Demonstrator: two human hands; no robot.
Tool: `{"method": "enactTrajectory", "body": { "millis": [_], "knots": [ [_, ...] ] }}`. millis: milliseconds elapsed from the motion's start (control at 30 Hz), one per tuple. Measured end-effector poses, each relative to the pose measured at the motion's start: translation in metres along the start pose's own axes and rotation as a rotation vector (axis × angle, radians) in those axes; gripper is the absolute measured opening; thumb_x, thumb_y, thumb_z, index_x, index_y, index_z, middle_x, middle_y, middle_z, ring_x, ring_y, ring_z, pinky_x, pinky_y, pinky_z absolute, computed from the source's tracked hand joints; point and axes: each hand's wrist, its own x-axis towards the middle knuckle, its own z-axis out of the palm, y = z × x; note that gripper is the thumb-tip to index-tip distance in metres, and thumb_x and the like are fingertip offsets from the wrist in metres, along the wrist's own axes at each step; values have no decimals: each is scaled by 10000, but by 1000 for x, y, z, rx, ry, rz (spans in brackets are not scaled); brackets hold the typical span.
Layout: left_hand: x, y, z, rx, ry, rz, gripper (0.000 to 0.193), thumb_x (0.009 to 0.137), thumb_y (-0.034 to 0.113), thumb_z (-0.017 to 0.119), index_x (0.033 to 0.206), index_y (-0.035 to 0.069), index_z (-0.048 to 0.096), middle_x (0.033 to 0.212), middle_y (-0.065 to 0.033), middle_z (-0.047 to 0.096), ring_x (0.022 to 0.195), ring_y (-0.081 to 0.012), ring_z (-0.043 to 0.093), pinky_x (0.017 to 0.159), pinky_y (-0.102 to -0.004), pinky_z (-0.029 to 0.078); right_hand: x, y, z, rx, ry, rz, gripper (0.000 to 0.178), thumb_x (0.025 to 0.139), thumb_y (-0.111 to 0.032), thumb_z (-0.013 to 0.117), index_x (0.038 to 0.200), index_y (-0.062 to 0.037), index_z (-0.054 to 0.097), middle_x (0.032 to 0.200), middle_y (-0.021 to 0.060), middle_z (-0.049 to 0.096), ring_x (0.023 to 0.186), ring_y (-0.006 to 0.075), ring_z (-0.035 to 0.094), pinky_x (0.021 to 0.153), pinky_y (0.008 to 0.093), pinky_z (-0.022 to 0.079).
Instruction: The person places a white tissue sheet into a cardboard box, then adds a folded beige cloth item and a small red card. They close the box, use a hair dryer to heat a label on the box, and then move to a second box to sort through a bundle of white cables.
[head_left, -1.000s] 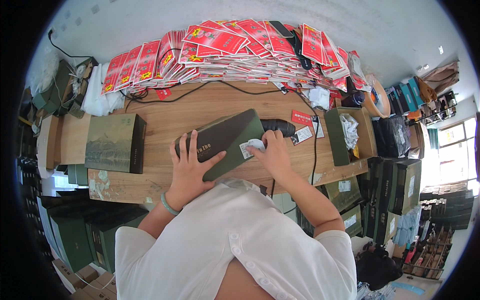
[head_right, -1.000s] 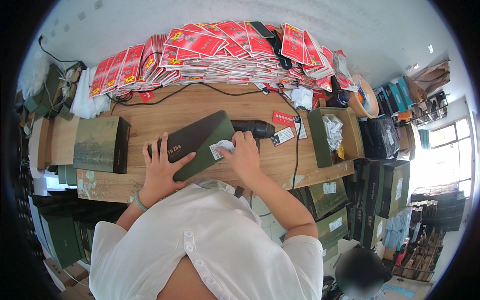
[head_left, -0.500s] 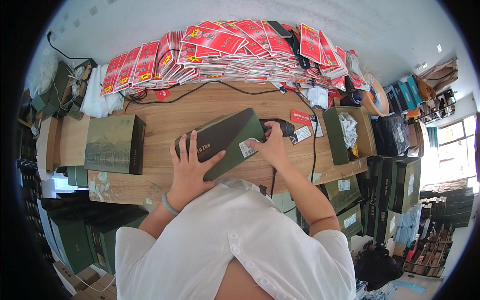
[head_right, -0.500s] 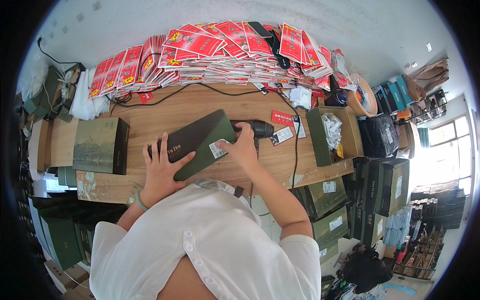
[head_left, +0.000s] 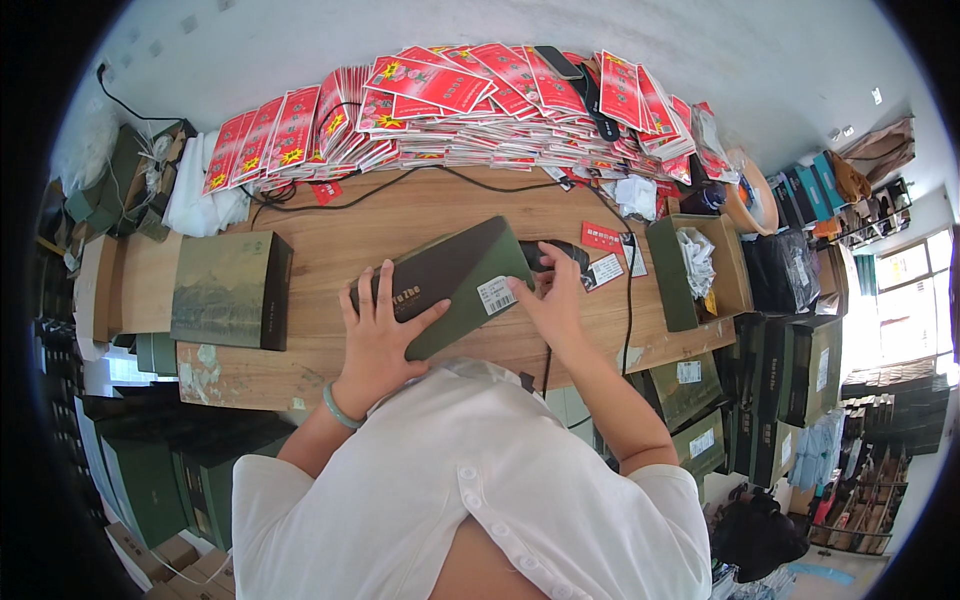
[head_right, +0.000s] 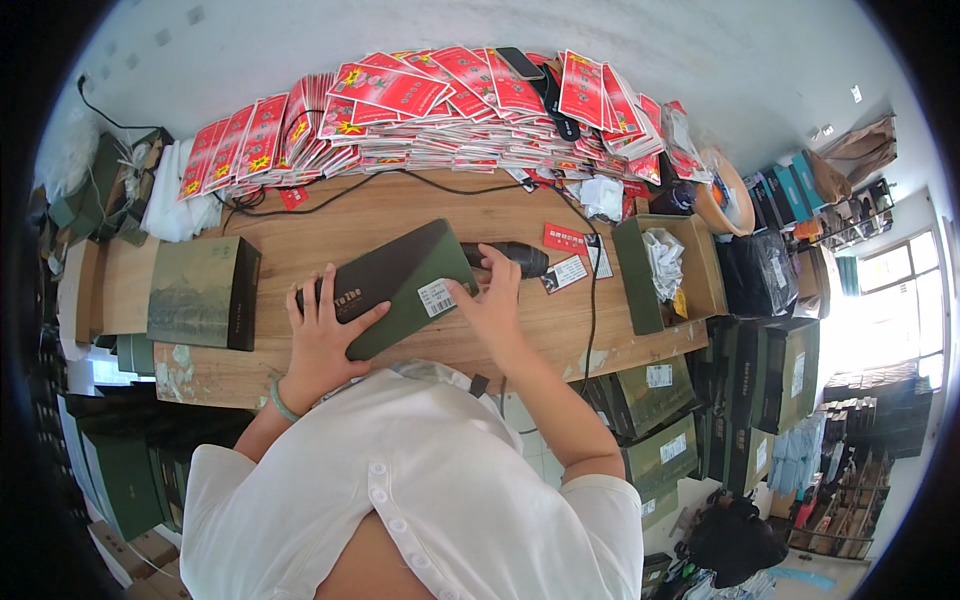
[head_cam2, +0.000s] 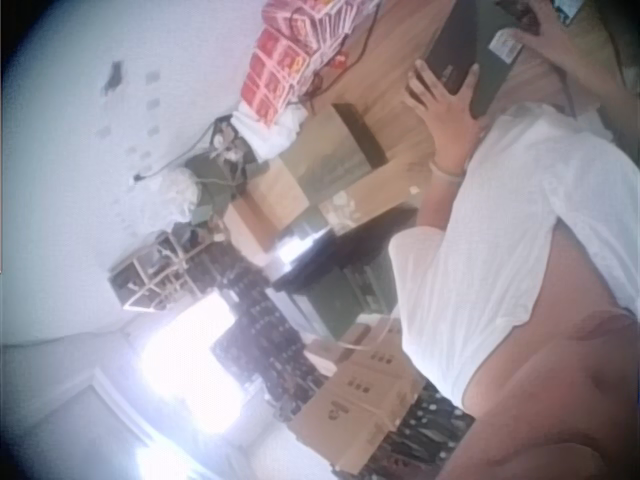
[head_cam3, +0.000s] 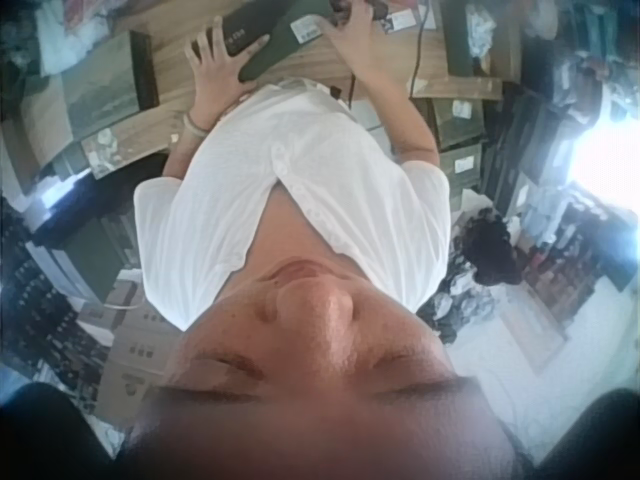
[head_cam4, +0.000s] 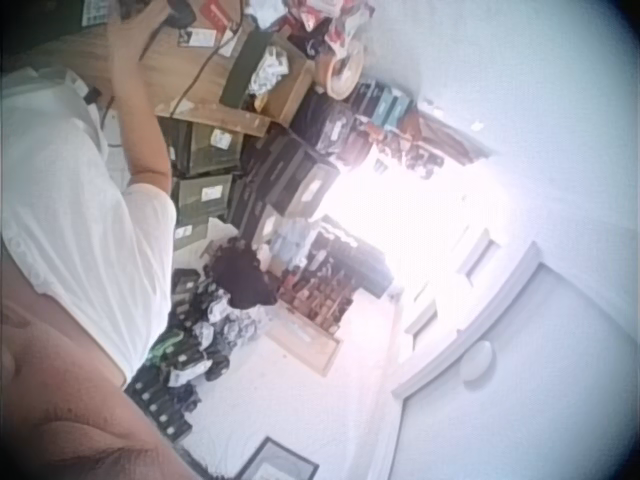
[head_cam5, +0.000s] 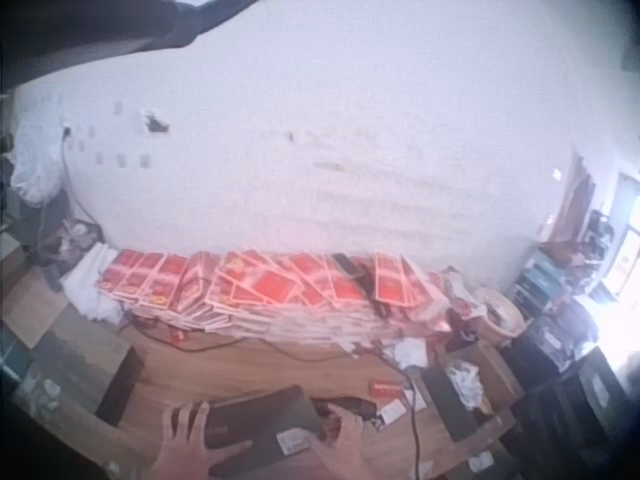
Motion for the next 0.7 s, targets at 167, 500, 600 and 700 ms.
{"method": "enactTrajectory", "body": {
  "millis": [167,500,600,700],
  "knots": [
    [-1,-2,3,-25,26,10,813,571,403,828,1343,444,575,1555,-292,195,1382,-489,222,1087,-668,163,-22,-6,-10,-17,-11,-37,577,766,-137,835,1249,-47,532,1088,81,489,874,145,498,727,286,484],
    [-1,-2,7,-11,52,21,771,582,402,791,1327,425,596,1550,-302,200,1362,-501,240,1090,-677,149,-19,2,-15,31,-176,197,300,850,-114,735,1092,-7,595,861,88,657,759,170,620,671,300,513],
    [-1,-2,6,-6,47,23,764,591,397,787,1330,424,594,1550,-304,197,1363,-504,238,1092,-678,147,-18,6,-13,45,-175,180,258,858,-91,716,1071,-13,592,840,80,660,735,158,619,650,293,508],
    [-1,-2,5,-5,35,20,771,591,394,792,1334,426,591,1552,-305,193,1366,-505,235,1092,-678,148,-17,6,-13,77,-185,169,245,860,-66,706,1054,-22,563,828,75,651,733,142,608,648,285,493]
  ]
}}
